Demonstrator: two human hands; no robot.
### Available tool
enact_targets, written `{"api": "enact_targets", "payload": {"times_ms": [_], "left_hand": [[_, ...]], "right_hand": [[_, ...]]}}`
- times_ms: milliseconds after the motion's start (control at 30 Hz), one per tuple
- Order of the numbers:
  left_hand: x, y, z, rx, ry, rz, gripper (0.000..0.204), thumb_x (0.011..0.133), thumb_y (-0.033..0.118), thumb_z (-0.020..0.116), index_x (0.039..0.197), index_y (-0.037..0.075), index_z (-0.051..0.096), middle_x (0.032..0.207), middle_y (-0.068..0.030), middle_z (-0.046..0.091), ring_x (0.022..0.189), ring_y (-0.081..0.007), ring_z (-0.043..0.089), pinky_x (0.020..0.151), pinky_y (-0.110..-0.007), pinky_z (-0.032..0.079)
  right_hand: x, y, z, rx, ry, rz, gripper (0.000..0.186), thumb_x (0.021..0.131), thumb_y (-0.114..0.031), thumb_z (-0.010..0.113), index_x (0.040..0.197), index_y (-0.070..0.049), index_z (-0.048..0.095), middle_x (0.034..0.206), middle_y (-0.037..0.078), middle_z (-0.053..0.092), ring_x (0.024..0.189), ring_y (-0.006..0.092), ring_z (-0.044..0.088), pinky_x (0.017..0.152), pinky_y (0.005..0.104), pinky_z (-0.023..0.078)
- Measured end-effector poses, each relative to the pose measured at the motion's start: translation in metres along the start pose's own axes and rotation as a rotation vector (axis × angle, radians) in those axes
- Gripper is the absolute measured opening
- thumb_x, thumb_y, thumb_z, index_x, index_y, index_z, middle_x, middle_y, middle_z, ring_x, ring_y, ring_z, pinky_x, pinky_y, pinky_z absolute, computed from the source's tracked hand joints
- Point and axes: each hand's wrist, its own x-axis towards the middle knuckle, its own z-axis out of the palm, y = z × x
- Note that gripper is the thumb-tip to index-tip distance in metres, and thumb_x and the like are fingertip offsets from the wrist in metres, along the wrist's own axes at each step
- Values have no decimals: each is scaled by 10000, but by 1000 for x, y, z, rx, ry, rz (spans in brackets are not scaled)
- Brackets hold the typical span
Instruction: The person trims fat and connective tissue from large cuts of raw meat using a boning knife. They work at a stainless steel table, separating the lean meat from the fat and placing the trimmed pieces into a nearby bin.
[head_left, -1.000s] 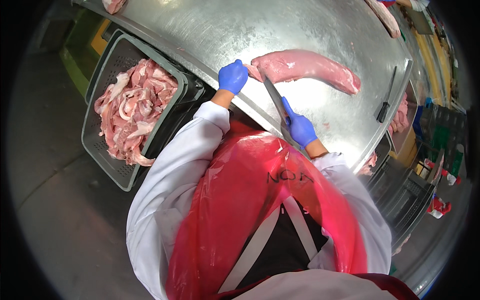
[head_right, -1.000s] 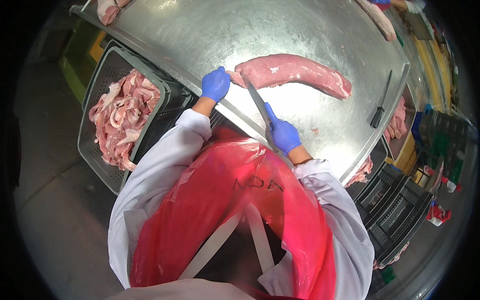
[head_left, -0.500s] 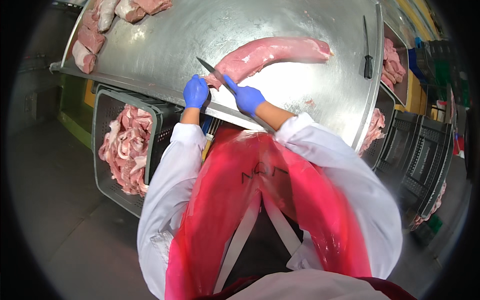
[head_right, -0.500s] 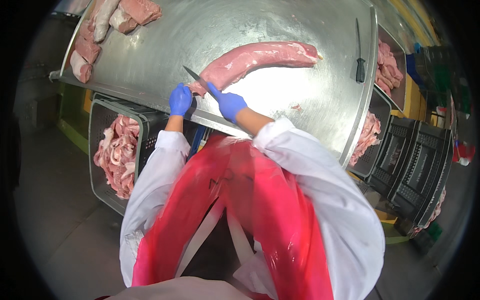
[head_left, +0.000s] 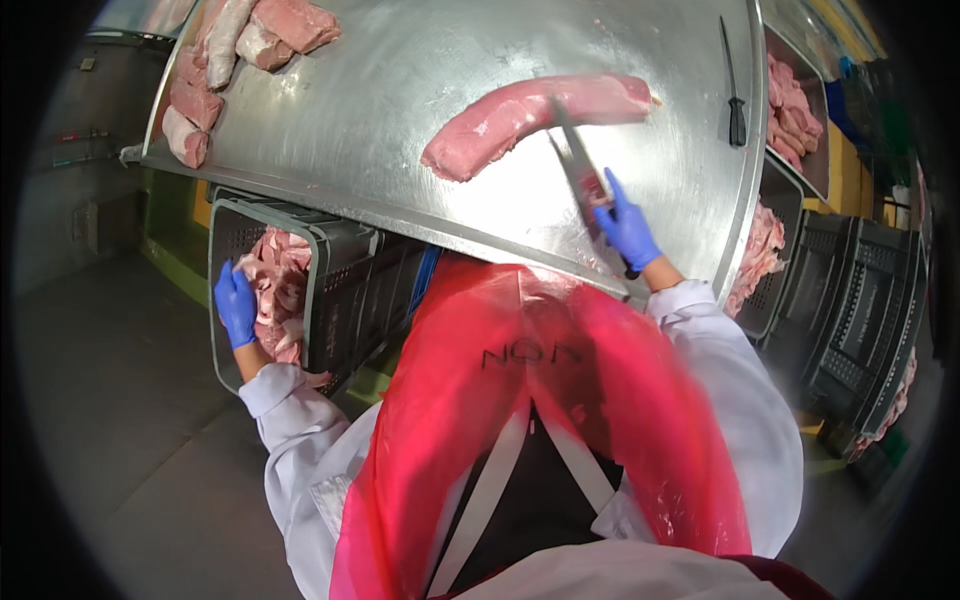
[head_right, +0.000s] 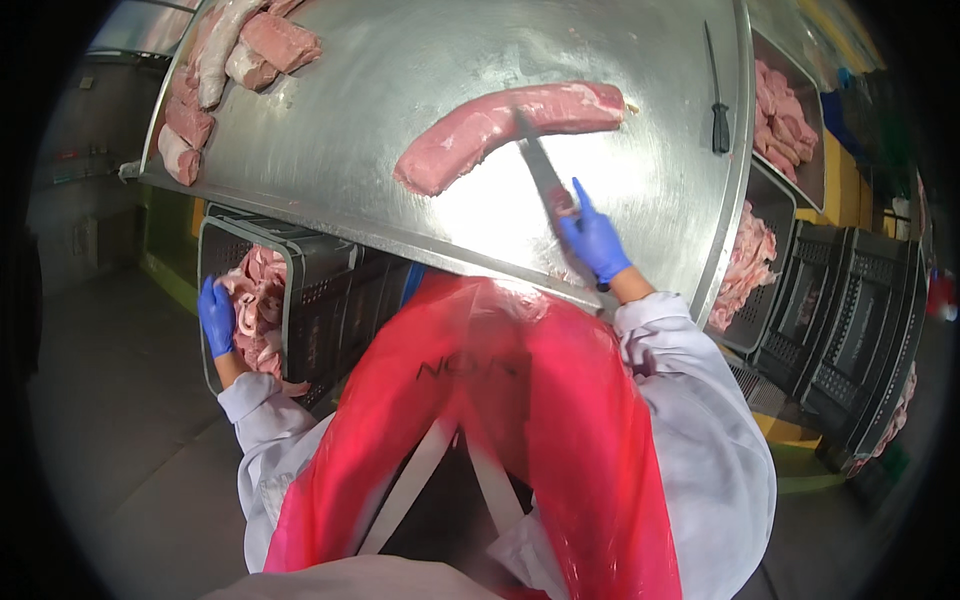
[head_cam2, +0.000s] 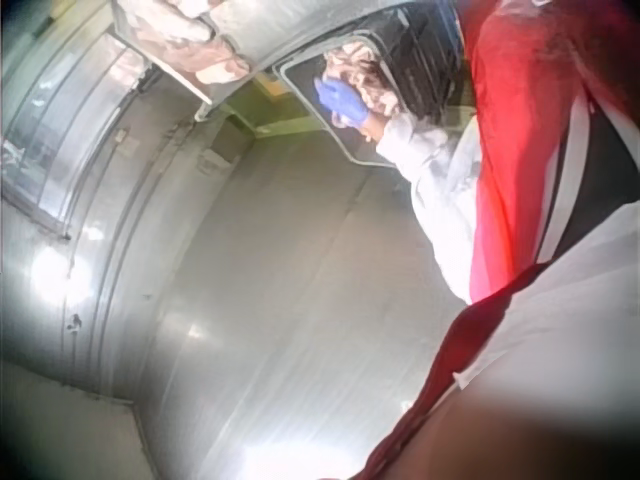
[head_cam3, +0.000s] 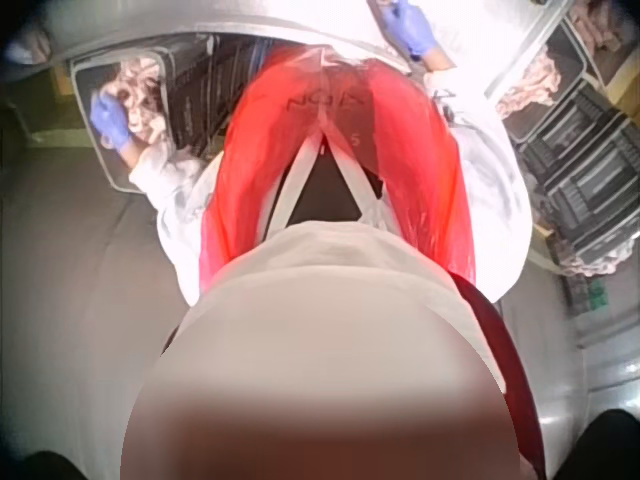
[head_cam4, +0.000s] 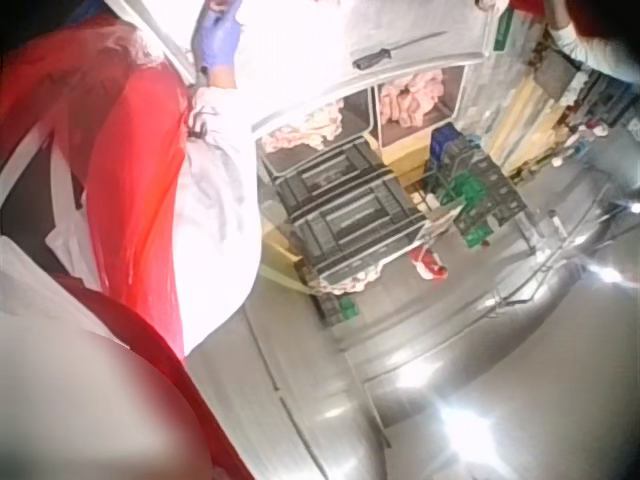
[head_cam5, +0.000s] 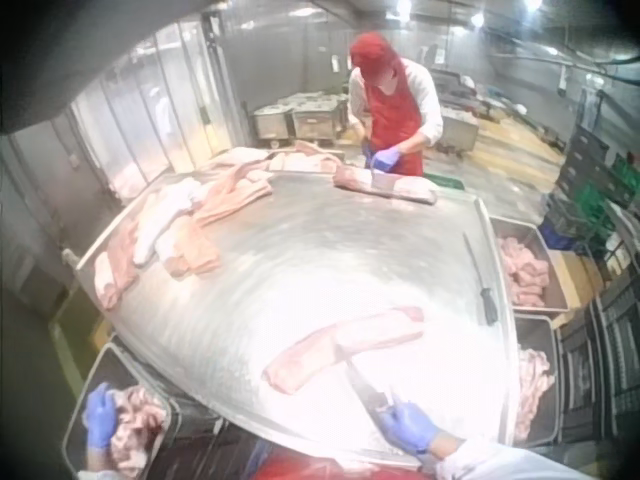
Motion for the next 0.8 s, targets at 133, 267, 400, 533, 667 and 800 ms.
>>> {"api": "enact_targets", "payload": {"times_ms": [133,267,400,533,667,800], "left_hand": [[10,-22,-16,713,-627,-190,626,883,340,669,1383,7,493,1316,-274,580,1223,-446,569,998,-499,473],[77,127,48,137,-323,362,800,791,411,803,1405,20,472,1397,-245,526,1279,-423,518,1060,-465,441],[114,299,195,-317,-422,523,867,741,459,847,1397,9,501,1412,-222,533,1304,-375,518,1101,-440,415],[118,426,282,-310,-1003,420,983,606,501,893,1376,11,526,1354,-222,589,1259,-346,572,1058,-409,453],[110,458,291,-198,-1067,457,940,550,487,895,1302,20,579,1240,-218,653,1164,-380,625,984,-422,501],[42,475,244,-57,-579,689,453,703,262,767,1094,72,642,1047,-176,684,1006,-350,661,846,-465,528]], "right_hand": [[-1,78,-23,173,322,-139,452,982,-157,604,1395,-35,467,908,115,716,689,193,685,621,338,539],[-15,96,-34,325,375,74,406,976,-141,616,1343,-13,501,703,62,643,545,116,605,477,299,474],[-22,100,-22,331,464,50,403,974,-145,628,1333,-7,507,703,63,647,538,117,599,467,306,465],[-51,112,-16,123,512,-67,397,974,-157,617,1326,-6,512,739,113,663,543,143,602,529,328,492],[-93,105,-9,57,469,76,395,967,-147,619,1321,-8,512,791,122,692,583,175,627,537,341,481],[-98,119,3,109,521,-21,449,964,-120,631,1372,-18,474,754,82,662,538,107,575,489,316,473]]}}
